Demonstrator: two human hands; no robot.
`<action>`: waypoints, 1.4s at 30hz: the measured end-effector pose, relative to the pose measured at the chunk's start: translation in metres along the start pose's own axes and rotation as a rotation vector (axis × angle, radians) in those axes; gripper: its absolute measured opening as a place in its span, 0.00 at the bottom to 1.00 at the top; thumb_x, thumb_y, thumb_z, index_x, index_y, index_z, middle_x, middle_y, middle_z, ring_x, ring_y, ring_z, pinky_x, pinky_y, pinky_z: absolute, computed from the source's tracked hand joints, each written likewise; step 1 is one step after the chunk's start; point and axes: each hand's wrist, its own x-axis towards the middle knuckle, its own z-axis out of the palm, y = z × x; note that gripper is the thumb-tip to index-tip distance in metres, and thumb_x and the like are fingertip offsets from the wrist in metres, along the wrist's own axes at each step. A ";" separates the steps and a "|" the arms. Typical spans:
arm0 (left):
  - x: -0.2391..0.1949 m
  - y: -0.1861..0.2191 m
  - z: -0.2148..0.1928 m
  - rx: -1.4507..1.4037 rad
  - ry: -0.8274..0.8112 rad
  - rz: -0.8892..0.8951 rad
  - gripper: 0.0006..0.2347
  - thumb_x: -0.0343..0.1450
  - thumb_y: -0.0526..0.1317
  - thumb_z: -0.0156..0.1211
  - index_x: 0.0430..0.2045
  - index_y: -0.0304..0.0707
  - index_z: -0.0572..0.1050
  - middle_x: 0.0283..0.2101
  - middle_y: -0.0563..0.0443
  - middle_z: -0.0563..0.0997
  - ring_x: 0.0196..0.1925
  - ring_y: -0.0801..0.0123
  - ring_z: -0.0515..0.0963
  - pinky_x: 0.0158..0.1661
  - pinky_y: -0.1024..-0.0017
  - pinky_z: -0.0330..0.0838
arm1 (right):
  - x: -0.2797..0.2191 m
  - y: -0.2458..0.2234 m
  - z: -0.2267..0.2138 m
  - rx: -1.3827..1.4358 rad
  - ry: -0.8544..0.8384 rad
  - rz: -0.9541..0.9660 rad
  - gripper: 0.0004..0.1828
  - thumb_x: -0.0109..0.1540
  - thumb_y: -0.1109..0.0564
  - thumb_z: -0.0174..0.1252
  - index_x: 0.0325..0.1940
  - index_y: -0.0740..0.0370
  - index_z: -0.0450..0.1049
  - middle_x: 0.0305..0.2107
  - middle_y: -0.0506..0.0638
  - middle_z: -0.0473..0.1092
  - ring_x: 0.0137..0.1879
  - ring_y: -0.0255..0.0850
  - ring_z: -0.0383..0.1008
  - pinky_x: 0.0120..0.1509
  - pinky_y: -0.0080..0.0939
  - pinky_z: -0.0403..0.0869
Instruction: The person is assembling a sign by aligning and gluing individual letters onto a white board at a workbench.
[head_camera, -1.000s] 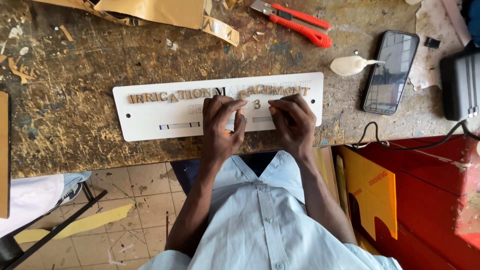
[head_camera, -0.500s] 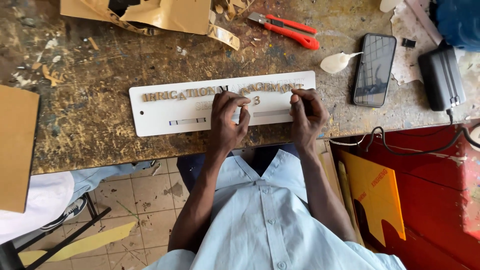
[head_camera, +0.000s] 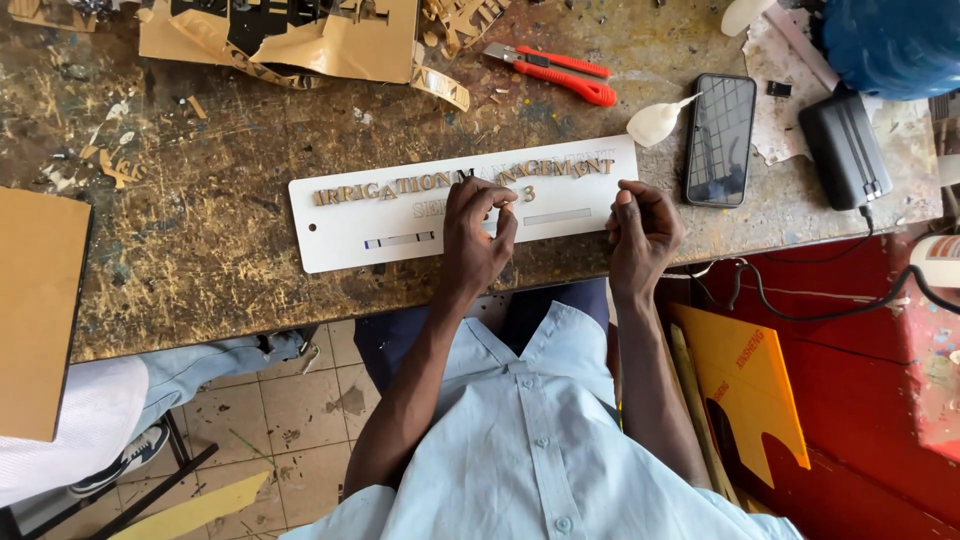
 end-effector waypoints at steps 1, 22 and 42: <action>0.002 0.002 0.001 -0.001 -0.001 -0.001 0.07 0.75 0.27 0.62 0.41 0.42 0.82 0.38 0.55 0.72 0.43 0.64 0.76 0.45 0.64 0.76 | 0.001 0.001 0.000 -0.001 0.001 0.001 0.10 0.78 0.58 0.65 0.54 0.71 0.82 0.31 0.55 0.76 0.32 0.35 0.78 0.30 0.32 0.75; 0.007 0.010 -0.006 -0.057 0.059 0.004 0.09 0.76 0.28 0.63 0.45 0.44 0.84 0.37 0.56 0.76 0.40 0.66 0.76 0.44 0.67 0.77 | 0.082 0.012 0.004 -0.643 -0.006 -0.202 0.40 0.73 0.60 0.69 0.87 0.49 0.60 0.71 0.57 0.71 0.69 0.53 0.68 0.61 0.46 0.77; 0.006 0.014 0.003 -0.086 0.129 -0.039 0.08 0.74 0.27 0.62 0.41 0.43 0.82 0.36 0.54 0.75 0.40 0.64 0.76 0.43 0.66 0.76 | 0.010 -0.007 0.015 -0.366 -0.049 -0.249 0.24 0.83 0.50 0.60 0.78 0.65 0.66 0.60 0.68 0.73 0.62 0.56 0.79 0.61 0.53 0.77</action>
